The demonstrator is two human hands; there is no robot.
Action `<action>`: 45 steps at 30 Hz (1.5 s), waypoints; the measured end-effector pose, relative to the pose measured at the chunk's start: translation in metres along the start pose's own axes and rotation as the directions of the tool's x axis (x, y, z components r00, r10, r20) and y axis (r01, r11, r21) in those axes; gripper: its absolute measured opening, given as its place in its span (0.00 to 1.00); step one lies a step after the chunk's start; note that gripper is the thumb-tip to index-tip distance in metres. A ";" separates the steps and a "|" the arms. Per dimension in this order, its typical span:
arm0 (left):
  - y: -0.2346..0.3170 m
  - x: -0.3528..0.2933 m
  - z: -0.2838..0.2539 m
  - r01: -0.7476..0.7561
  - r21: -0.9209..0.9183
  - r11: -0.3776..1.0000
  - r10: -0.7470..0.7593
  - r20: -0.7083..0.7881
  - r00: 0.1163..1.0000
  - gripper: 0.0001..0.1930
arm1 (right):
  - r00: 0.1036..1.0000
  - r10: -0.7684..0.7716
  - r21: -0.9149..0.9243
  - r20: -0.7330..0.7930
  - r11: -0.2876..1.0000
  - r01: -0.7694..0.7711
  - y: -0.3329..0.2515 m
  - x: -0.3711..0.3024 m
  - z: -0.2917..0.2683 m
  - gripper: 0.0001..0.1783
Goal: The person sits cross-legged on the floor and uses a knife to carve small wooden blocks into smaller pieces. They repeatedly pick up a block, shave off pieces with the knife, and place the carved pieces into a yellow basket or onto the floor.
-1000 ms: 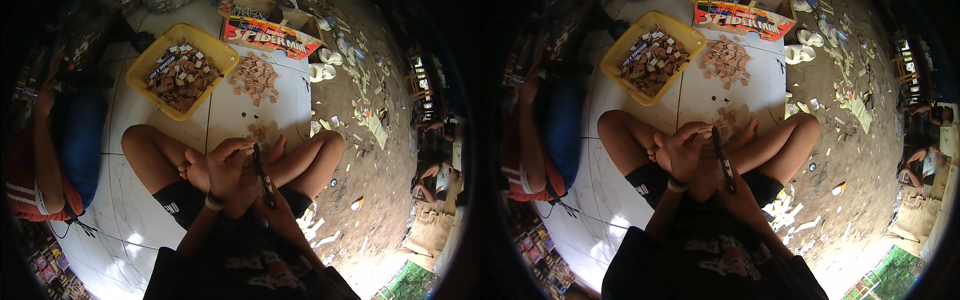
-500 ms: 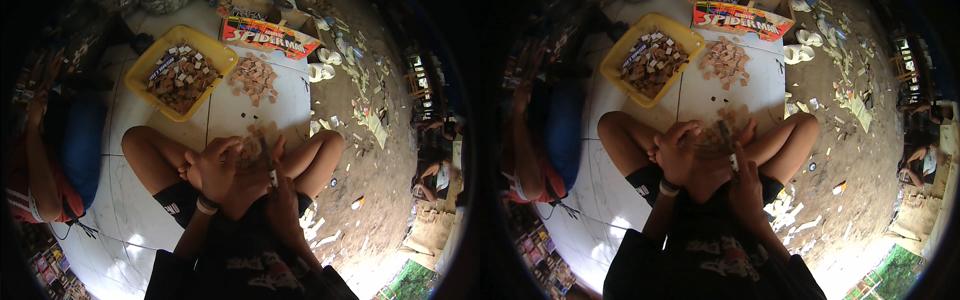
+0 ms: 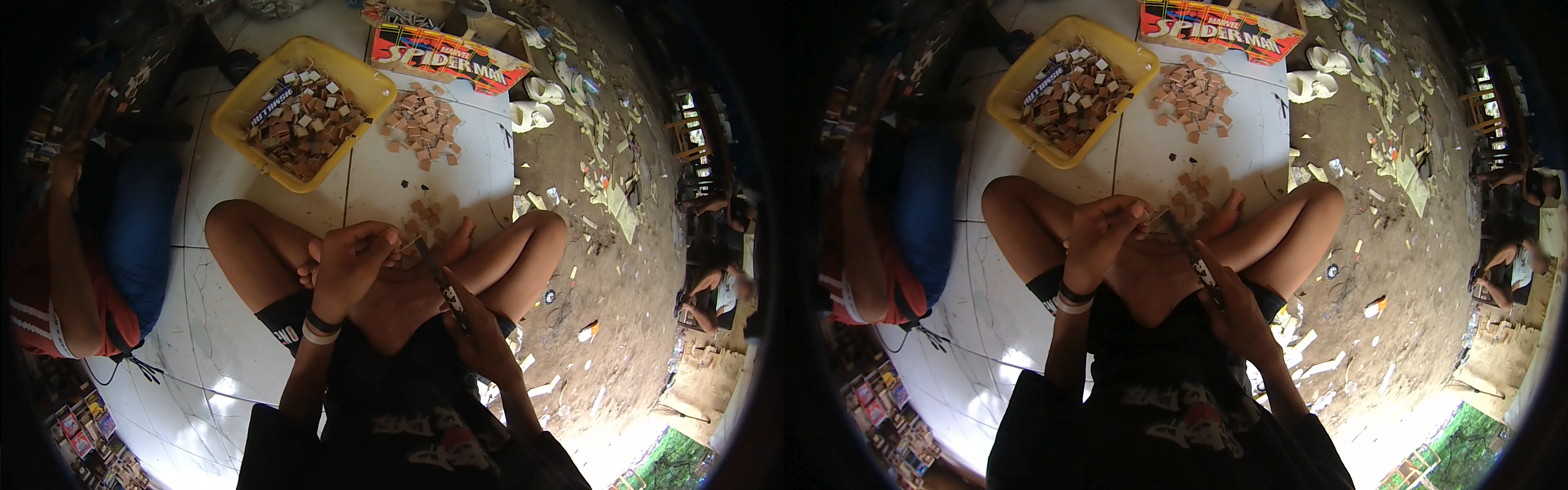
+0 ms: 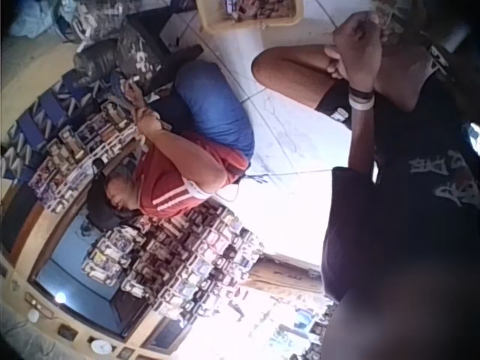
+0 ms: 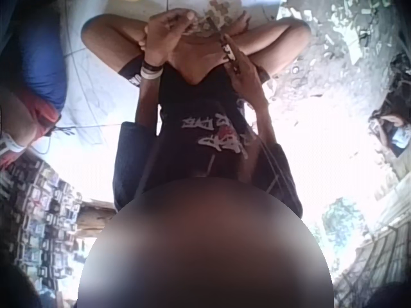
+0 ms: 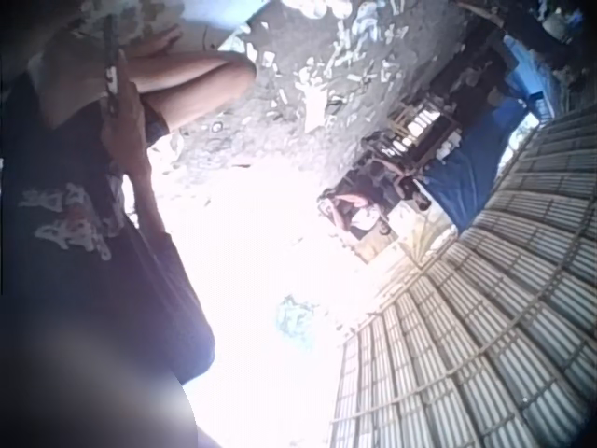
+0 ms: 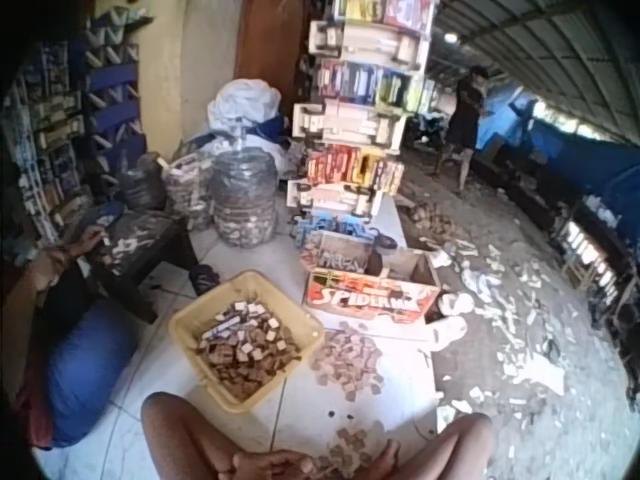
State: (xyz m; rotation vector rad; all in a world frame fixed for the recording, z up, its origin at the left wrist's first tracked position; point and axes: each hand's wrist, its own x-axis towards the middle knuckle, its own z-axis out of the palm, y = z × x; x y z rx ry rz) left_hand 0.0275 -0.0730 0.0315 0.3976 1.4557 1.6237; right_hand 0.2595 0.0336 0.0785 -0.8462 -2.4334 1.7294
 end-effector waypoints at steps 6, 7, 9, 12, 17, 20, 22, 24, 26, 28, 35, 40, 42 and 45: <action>0.002 0.002 -0.001 -0.006 0.028 1.000 0.005 0.033 0.999 0.12 | 0.999 -0.032 -0.014 -0.013 0.999 0.032 -0.004 0.001 0.000 0.39; 0.003 0.002 0.000 -0.003 0.038 0.999 0.002 0.019 1.000 0.12 | 0.999 -0.031 -0.018 -0.012 0.999 0.030 -0.005 0.001 0.000 0.39; 0.003 0.001 0.002 0.023 0.034 0.999 -0.022 -0.010 1.000 0.11 | 0.999 -0.029 -0.028 -0.014 0.999 0.028 -0.005 0.001 0.000 0.39; 0.002 0.000 0.004 0.019 0.013 1.000 -0.018 -0.028 0.999 0.11 | 0.998 -0.053 -0.046 -0.030 0.998 0.051 -0.005 0.000 0.000 0.40; 0.000 0.002 0.004 -0.010 0.012 1.000 0.010 -0.012 1.000 0.11 | 0.989 -0.136 -0.068 -0.061 0.989 0.132 -0.003 0.002 0.003 0.41; -0.002 0.002 0.003 -0.021 0.026 0.999 0.021 -0.009 1.000 0.10 | 0.991 -0.115 -0.126 -0.068 0.986 0.106 -0.006 0.000 0.003 0.42; -0.002 0.001 0.003 -0.029 0.036 0.999 0.030 -0.004 1.000 0.10 | 0.996 0.085 -0.119 -0.002 0.989 -0.085 -0.010 -0.003 0.000 0.38; -0.002 0.001 0.003 -0.047 0.041 0.998 0.047 0.006 0.999 0.10 | 0.983 0.181 -0.129 0.028 0.976 -0.176 -0.012 -0.004 -0.002 0.36; -0.002 0.000 0.002 -0.045 0.072 0.996 0.045 -0.006 0.999 0.10 | 0.988 0.154 -0.120 0.021 0.981 -0.151 -0.012 -0.004 -0.001 0.37; -0.002 0.000 0.001 -0.042 0.093 0.995 0.043 -0.015 0.999 0.11 | 1.000 0.006 -0.139 -0.029 0.990 -0.010 -0.010 -0.002 0.001 0.40; 0.001 -0.002 0.008 -0.068 0.069 0.995 0.070 -0.022 0.997 0.14 | 0.994 -0.102 -0.060 -0.050 0.993 0.099 -0.009 0.001 0.004 0.40; -0.003 0.000 0.023 0.078 -0.335 0.939 -0.061 0.062 0.996 0.17 | 0.996 0.078 0.047 0.037 0.996 -0.079 -0.009 -0.002 0.002 0.37; -0.007 0.001 0.024 0.122 -0.393 0.911 -0.087 0.108 0.990 0.17 | 0.967 0.172 0.279 0.190 0.934 -0.221 -0.006 -0.005 -0.001 0.31; -0.011 -0.002 0.021 0.156 -0.414 0.897 -0.107 0.139 0.985 0.18 | 0.871 0.133 0.681 0.473 0.572 -0.457 -0.002 -0.011 -0.005 0.23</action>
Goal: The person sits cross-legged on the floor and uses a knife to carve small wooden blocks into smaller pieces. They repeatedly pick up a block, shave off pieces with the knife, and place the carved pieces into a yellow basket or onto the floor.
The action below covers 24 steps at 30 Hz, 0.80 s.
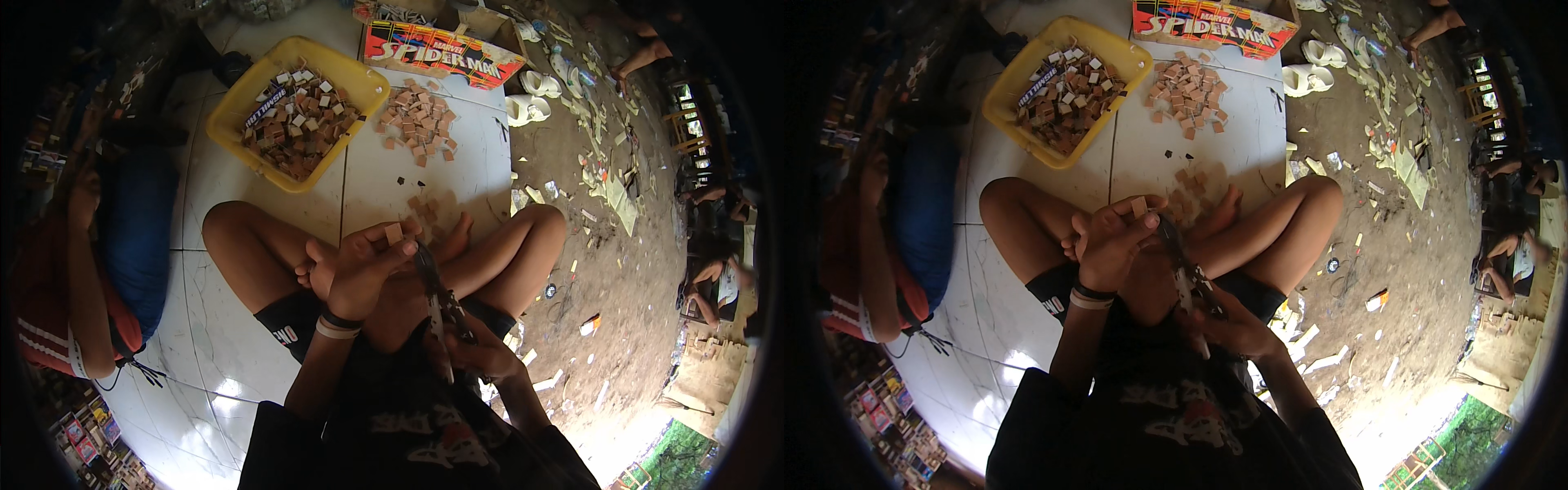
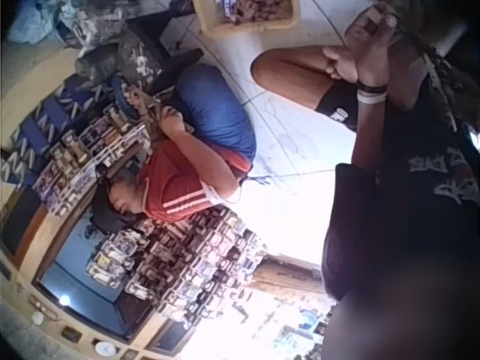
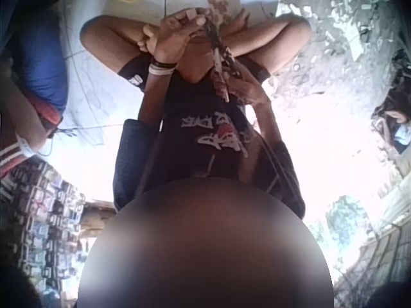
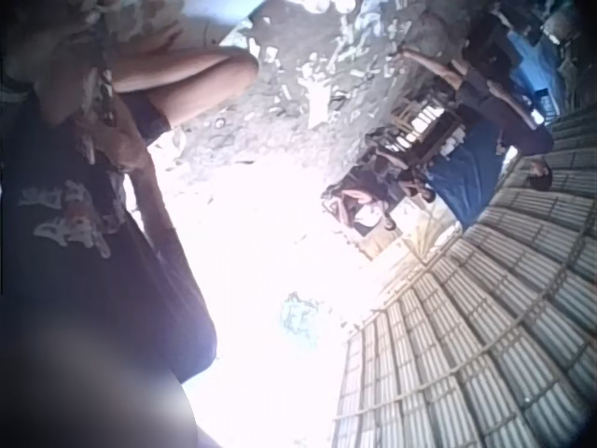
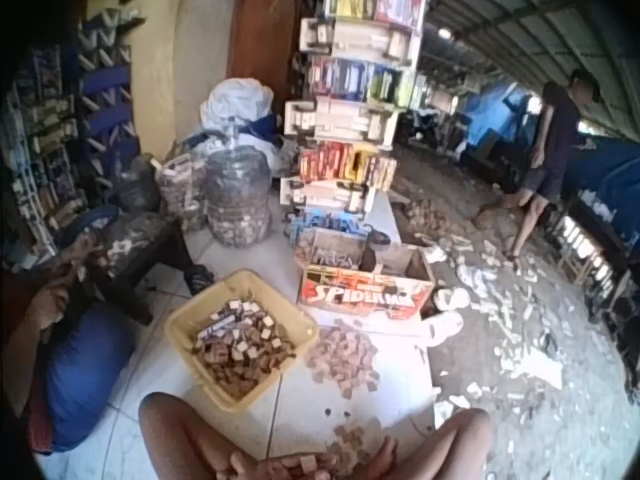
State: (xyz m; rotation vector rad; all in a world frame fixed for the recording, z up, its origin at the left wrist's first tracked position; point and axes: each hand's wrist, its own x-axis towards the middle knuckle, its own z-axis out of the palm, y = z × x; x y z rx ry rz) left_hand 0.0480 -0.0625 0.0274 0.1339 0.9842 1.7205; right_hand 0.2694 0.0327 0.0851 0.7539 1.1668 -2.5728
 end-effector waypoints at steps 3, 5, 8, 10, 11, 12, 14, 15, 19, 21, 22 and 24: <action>0.005 -0.001 -0.002 0.014 0.023 1.000 -0.015 0.026 1.000 0.19 | 0.997 -0.032 0.296 0.072 0.955 0.009 0.006 -0.001 0.005 0.19; 0.008 -0.001 0.000 0.005 0.076 0.997 -0.005 -0.002 1.000 0.19 | 0.995 -0.050 0.284 0.082 0.959 0.025 0.007 0.003 0.006 0.20; 0.009 -0.004 0.005 0.004 0.028 1.000 -0.002 -0.076 0.997 0.19 | 0.997 -0.050 0.256 0.056 0.966 0.034 0.006 0.004 0.006 0.20; 0.009 -0.001 0.004 -0.012 -0.002 1.000 0.011 -0.097 0.995 0.19 | 0.998 -0.050 0.272 0.044 0.962 0.037 0.004 0.003 0.004 0.23; 0.010 0.001 0.002 -0.023 0.002 1.000 0.023 -0.096 0.995 0.19 | 0.997 -0.047 0.301 0.055 0.953 0.028 0.004 0.001 0.003 0.25; 0.010 0.003 -0.001 -0.012 0.019 1.000 0.014 -0.118 0.993 0.19 | 1.000 -0.013 0.173 -0.017 0.985 0.016 0.005 -0.001 0.000 0.27; 0.010 0.007 -0.007 -0.063 0.120 0.991 0.077 -0.116 0.990 0.18 | 0.993 0.025 -0.062 -0.116 0.998 -0.032 0.005 -0.003 -0.008 0.33; 0.009 0.008 -0.010 -0.050 0.187 0.981 0.078 -0.146 0.986 0.17 | 0.988 0.014 -0.107 -0.155 0.994 -0.030 0.007 -0.003 -0.010 0.34; -0.002 0.011 -0.010 -0.147 0.315 0.938 0.173 -0.056 0.983 0.13 | 0.965 0.020 -0.160 -0.261 0.985 -0.063 0.009 -0.002 -0.018 0.35; -0.008 0.014 -0.009 -0.144 0.349 0.926 0.149 0.014 0.989 0.13 | 0.966 0.033 -0.135 -0.256 0.988 -0.069 0.007 -0.004 -0.017 0.35; -0.011 0.014 -0.008 -0.178 0.360 0.916 0.177 0.036 0.984 0.13 | 0.970 0.023 -0.131 -0.241 0.990 -0.056 0.005 -0.006 -0.015 0.36; -0.016 0.013 -0.005 -0.212 0.379 0.901 0.207 0.055 0.977 0.13 | 0.975 0.019 -0.095 -0.221 0.995 -0.041 0.000 -0.010 -0.010 0.36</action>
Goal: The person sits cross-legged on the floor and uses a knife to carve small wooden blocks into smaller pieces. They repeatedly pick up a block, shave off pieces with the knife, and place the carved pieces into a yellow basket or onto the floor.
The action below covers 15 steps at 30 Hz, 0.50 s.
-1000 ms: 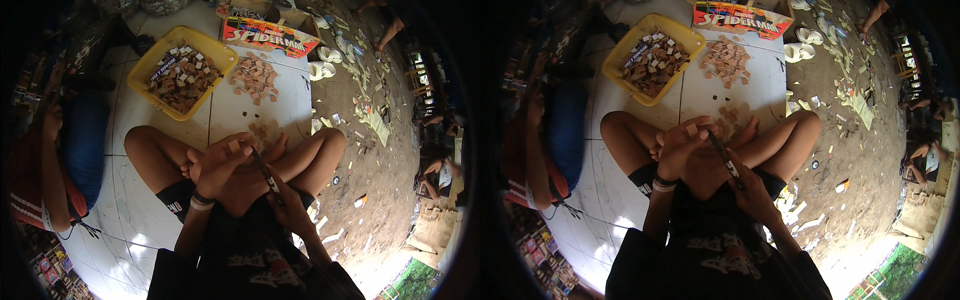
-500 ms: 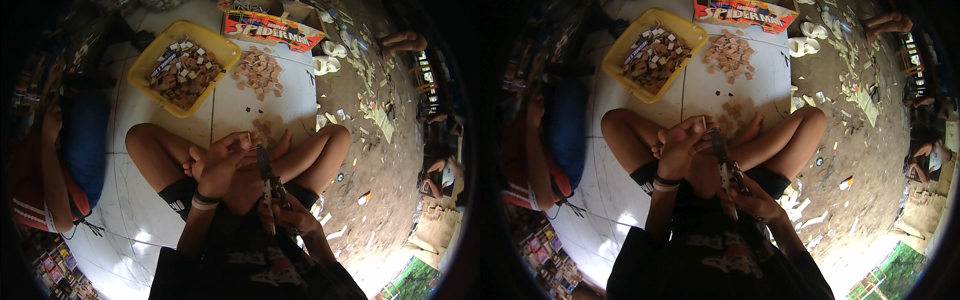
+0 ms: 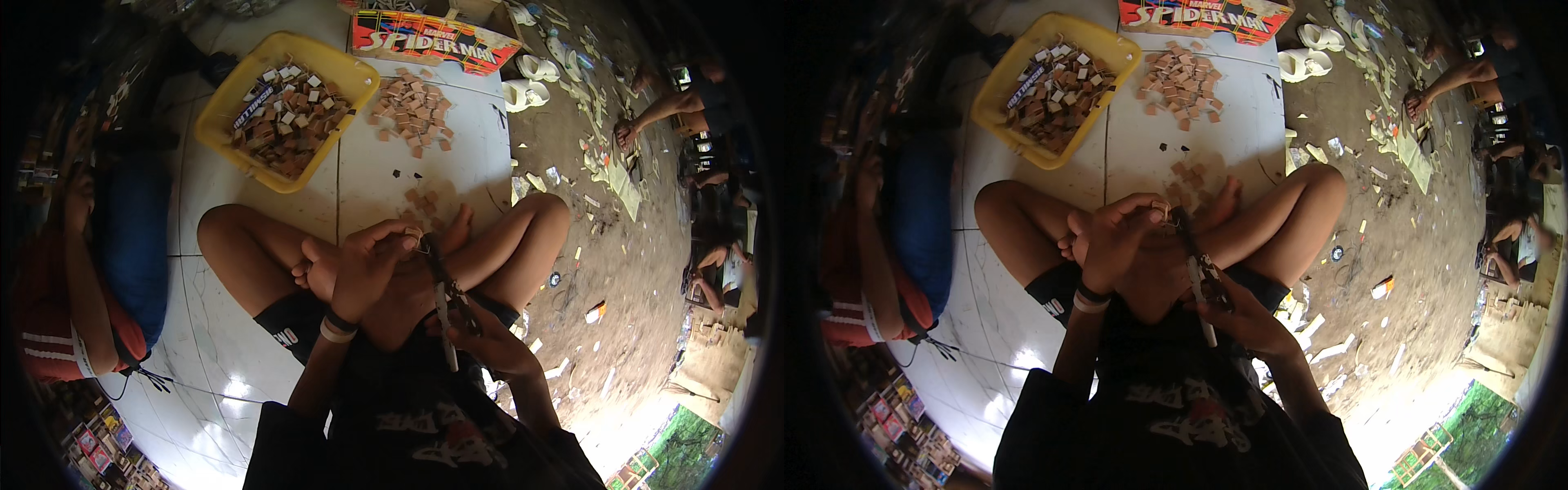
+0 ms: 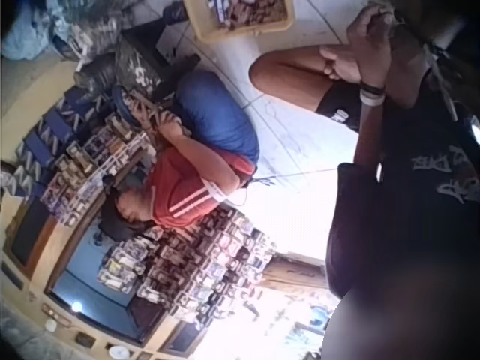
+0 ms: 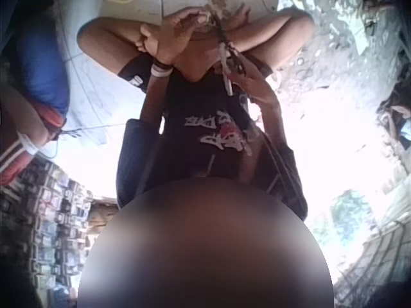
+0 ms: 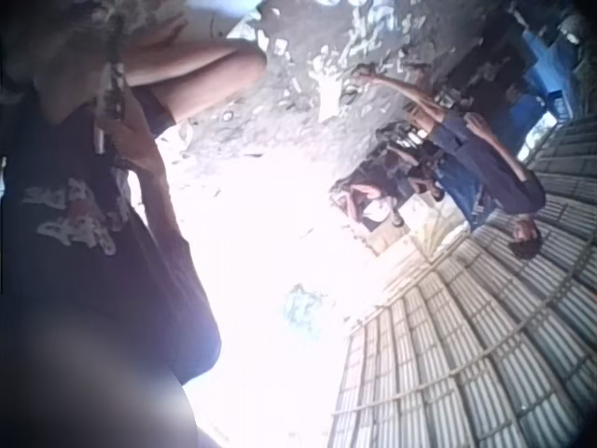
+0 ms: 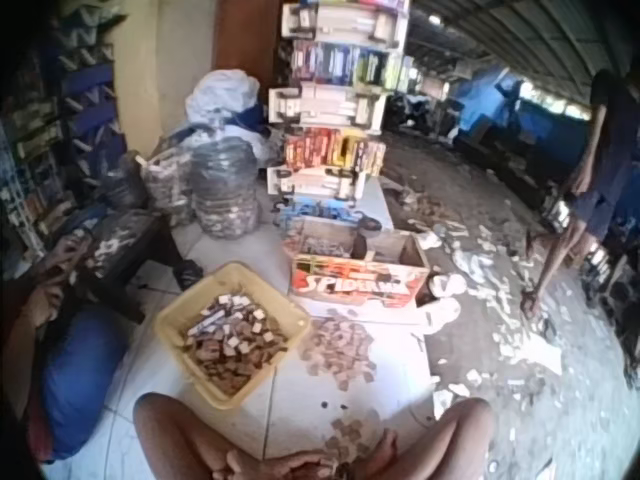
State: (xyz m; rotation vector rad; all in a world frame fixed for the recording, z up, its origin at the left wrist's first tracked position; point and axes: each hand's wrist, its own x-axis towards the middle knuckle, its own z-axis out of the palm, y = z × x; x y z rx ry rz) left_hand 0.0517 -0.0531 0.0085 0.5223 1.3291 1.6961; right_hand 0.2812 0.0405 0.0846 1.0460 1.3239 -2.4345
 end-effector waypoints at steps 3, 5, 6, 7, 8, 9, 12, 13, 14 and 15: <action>-0.002 -0.002 0.002 0.043 0.001 0.999 -0.043 0.001 0.999 0.12 | 1.000 0.019 0.064 0.004 0.998 -0.020 -0.007 -0.004 0.005 0.36; -0.003 -0.004 0.004 0.012 -0.027 1.000 -0.012 -0.009 1.000 0.12 | 0.999 0.048 0.074 -0.021 0.996 -0.046 -0.010 -0.005 0.008 0.35; -0.003 -0.005 0.005 0.001 -0.042 0.999 -0.002 -0.018 1.000 0.12 | 0.999 0.036 0.075 -0.015 0.997 -0.035 -0.010 -0.005 0.008 0.34; -0.003 -0.005 0.006 -0.003 -0.035 0.999 0.003 -0.021 1.000 0.12 | 0.999 0.034 0.084 -0.012 0.996 -0.033 -0.011 -0.004 0.009 0.34; -0.003 -0.005 0.006 -0.007 -0.027 1.000 0.006 -0.024 1.000 0.12 | 0.998 0.057 0.099 -0.024 0.994 -0.054 -0.011 -0.004 0.009 0.34; -0.004 -0.006 0.007 0.001 -0.020 1.000 -0.001 -0.027 1.000 0.12 | 1.000 0.028 0.090 -0.007 0.996 -0.027 -0.011 -0.004 0.009 0.33; -0.004 -0.007 0.009 -0.034 0.040 0.999 0.035 -0.041 0.999 0.12 | 1.000 0.020 0.071 -0.001 0.997 -0.020 -0.010 -0.005 0.009 0.32; -0.004 -0.007 0.009 -0.027 0.035 0.999 0.029 -0.047 0.999 0.12 | 1.000 0.020 0.060 -0.003 0.998 -0.020 -0.010 -0.005 0.008 0.32; -0.005 -0.007 0.010 -0.025 0.026 0.999 0.026 -0.053 0.998 0.12 | 0.999 0.036 0.054 -0.014 0.998 -0.035 -0.010 -0.005 0.009 0.32; -0.005 -0.007 0.010 -0.012 0.016 1.000 0.013 -0.060 0.998 0.12 | 1.000 0.019 0.047 -0.004 0.999 -0.019 -0.010 -0.005 0.009 0.32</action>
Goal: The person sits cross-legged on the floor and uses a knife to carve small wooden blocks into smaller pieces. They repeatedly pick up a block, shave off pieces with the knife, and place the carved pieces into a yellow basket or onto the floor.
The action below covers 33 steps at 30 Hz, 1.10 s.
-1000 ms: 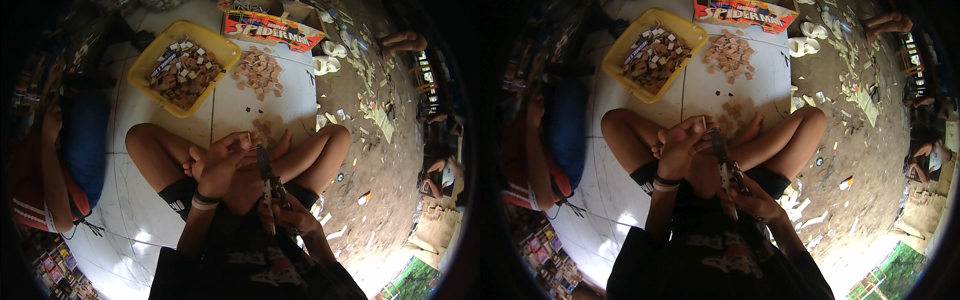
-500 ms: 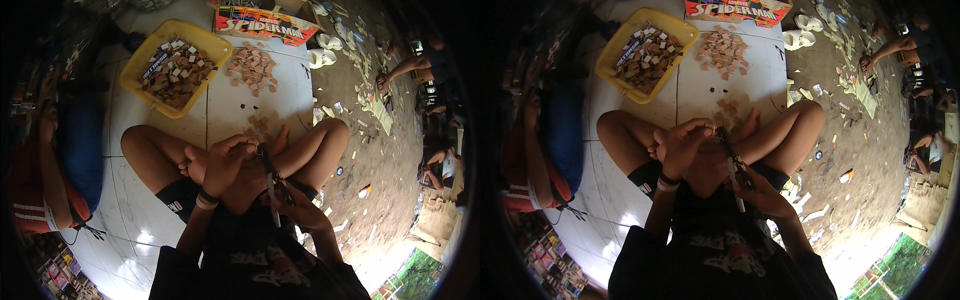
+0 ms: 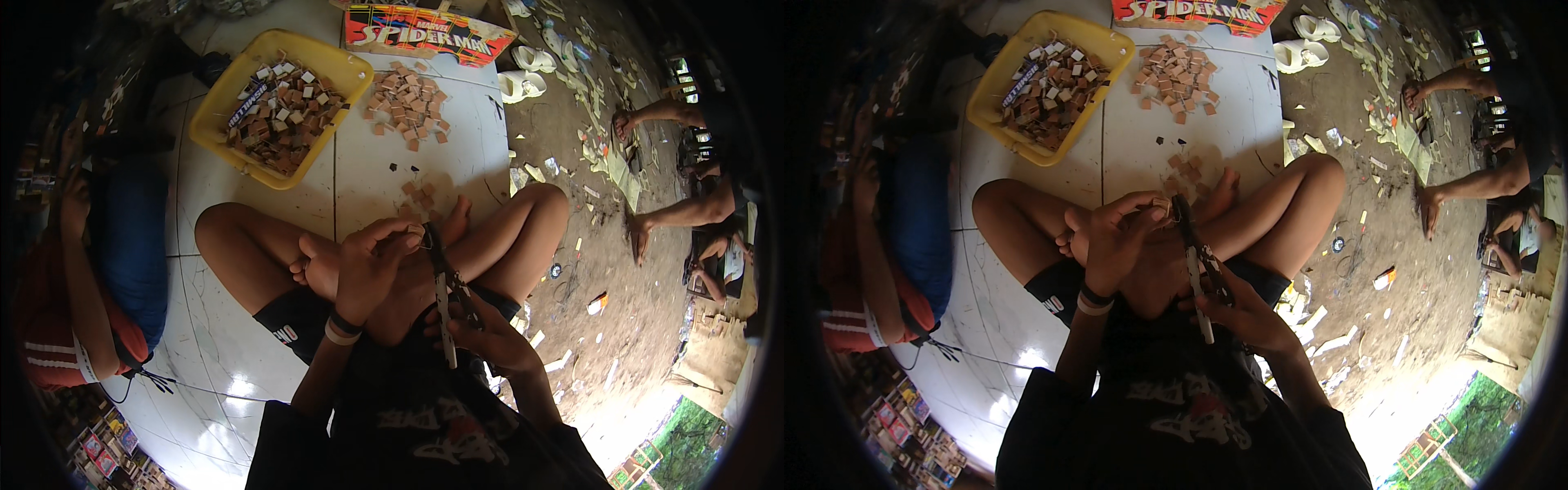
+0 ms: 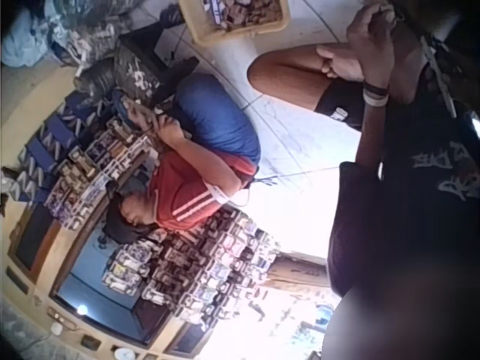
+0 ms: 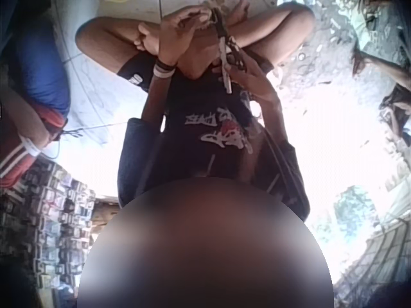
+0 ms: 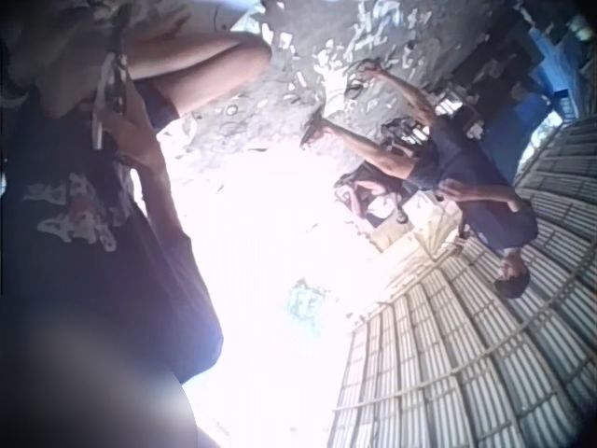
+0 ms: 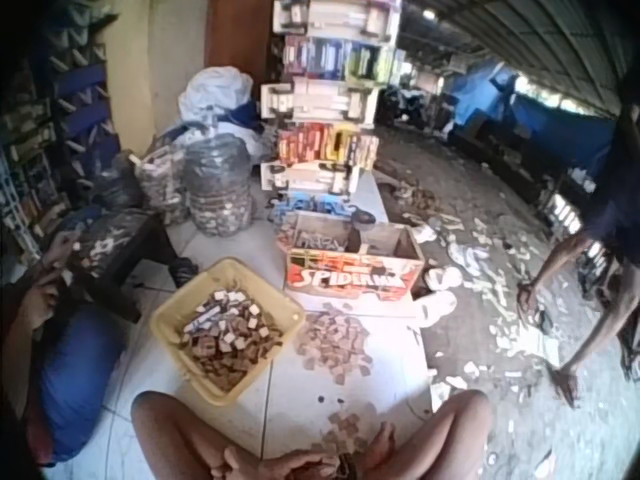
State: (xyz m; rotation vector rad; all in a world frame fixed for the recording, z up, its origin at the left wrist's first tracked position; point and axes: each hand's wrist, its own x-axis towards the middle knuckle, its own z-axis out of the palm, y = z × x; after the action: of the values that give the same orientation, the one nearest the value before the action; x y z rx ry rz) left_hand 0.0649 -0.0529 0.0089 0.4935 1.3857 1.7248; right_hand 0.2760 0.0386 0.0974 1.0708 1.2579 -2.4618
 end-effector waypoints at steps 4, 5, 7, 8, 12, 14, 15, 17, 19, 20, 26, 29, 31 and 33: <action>0.000 0.000 0.002 -0.022 0.032 0.999 0.023 -0.014 1.000 0.12 | 1.000 0.005 0.001 -0.011 1.000 -0.005 0.001 -0.001 0.001 0.31; 0.000 0.000 0.003 -0.020 0.031 0.999 0.021 -0.020 1.000 0.12 | 0.999 0.020 0.007 -0.025 1.000 -0.020 0.001 -0.001 0.001 0.31; 0.000 -0.001 0.004 -0.025 0.041 0.999 0.026 -0.029 0.999 0.11 | 1.000 0.024 0.008 -0.020 1.000 -0.024 0.001 -0.001 0.001 0.31; 0.001 -0.001 0.004 -0.032 0.052 0.998 0.033 -0.032 0.999 0.11 | 0.998 0.050 0.008 -0.039 0.999 -0.050 0.001 -0.001 0.000 0.31; 0.000 -0.001 0.002 -0.075 0.092 0.993 0.078 -0.031 0.996 0.11 | 1.000 0.006 -0.012 -0.004 1.000 -0.006 0.005 0.002 -0.003 0.24; -0.001 0.000 0.002 -0.107 0.104 0.989 0.111 -0.030 0.993 0.11 | 0.999 0.034 -0.059 0.017 0.998 -0.033 0.011 0.006 -0.007 0.20; -0.002 0.000 0.002 -0.115 0.109 0.987 0.119 -0.032 0.992 0.11 | 0.999 0.032 -0.013 0.031 0.999 -0.032 0.016 0.008 -0.009 0.20; -0.005 0.001 0.002 -0.125 0.062 0.990 0.127 -0.027 0.992 0.11 | 0.999 0.020 0.047 0.039 0.999 -0.022 0.028 0.011 -0.010 0.19; -0.008 0.001 0.002 -0.136 0.082 0.987 0.137 -0.011 0.991 0.11 | 0.996 0.045 -0.114 -0.072 0.992 -0.054 0.044 0.023 -0.009 0.17; -0.009 0.002 0.001 -0.145 0.126 0.981 0.145 0.007 0.989 0.11 | 0.984 0.093 -0.202 -0.150 0.972 -0.123 0.052 0.029 -0.008 0.15; -0.012 0.007 -0.005 -0.130 0.166 0.978 0.126 0.034 0.991 0.10 | 0.880 -0.386 -0.687 -0.276 0.719 0.100 0.057 0.045 -0.009 0.14; -0.005 0.003 -0.001 -0.182 0.154 0.971 0.180 0.028 0.983 0.09 | 0.852 -0.280 -0.690 -0.443 0.713 -0.125 0.053 0.049 -0.010 0.14; -0.003 0.008 0.004 -0.160 0.167 0.973 0.160 0.012 0.987 0.09 | 0.827 -0.292 -0.691 -0.481 0.707 -0.153 0.054 0.053 -0.014 0.15; -0.007 0.014 0.006 -0.052 0.182 0.982 0.059 -0.037 0.998 0.08 | 0.845 -0.243 -0.593 -0.476 0.798 -0.104 0.059 0.057 -0.023 0.17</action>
State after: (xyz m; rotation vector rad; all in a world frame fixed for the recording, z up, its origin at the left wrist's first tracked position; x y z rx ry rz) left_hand 0.0637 -0.0382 0.0013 0.6042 1.5814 1.6694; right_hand 0.2734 0.0280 0.0128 1.5583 2.0839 -1.5924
